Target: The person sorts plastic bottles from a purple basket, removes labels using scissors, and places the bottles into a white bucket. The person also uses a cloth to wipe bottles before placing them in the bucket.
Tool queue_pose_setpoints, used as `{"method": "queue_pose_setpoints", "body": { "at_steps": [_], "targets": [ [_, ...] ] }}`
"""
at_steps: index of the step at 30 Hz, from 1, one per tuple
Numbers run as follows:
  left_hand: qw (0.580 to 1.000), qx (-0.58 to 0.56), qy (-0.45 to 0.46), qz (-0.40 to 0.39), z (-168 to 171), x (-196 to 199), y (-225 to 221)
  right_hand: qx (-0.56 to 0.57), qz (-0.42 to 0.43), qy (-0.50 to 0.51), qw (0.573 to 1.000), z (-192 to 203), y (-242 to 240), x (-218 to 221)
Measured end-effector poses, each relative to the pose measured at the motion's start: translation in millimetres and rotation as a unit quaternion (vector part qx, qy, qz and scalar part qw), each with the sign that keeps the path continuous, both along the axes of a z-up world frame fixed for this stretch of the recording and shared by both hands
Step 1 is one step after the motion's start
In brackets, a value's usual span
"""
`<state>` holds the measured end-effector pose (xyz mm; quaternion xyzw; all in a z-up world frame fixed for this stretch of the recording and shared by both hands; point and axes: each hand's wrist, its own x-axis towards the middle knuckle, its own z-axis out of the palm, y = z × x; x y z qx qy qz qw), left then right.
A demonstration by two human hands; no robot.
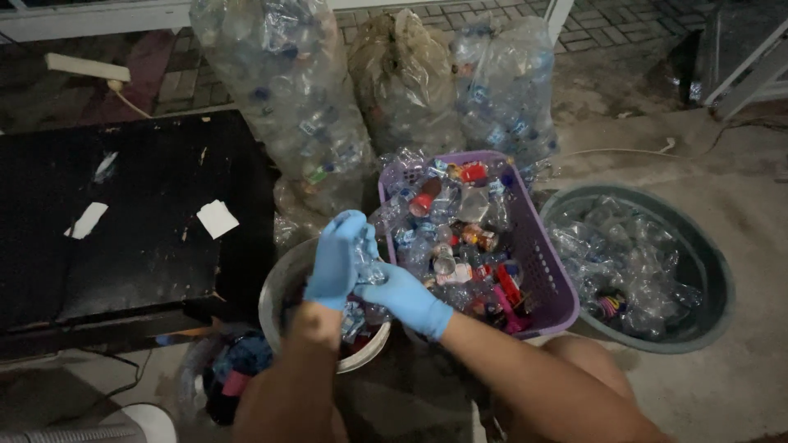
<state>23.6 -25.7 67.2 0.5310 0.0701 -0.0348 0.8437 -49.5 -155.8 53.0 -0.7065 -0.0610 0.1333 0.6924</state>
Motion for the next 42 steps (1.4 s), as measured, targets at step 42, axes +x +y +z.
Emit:
{"method": "queue_pose_setpoints", "body": {
  "at_steps": [42],
  "targets": [
    [0.991,-0.027,0.060,0.120,-55,7,-38,-0.437,0.046,-0.030,0.898,-30,-24,16]
  ]
}}
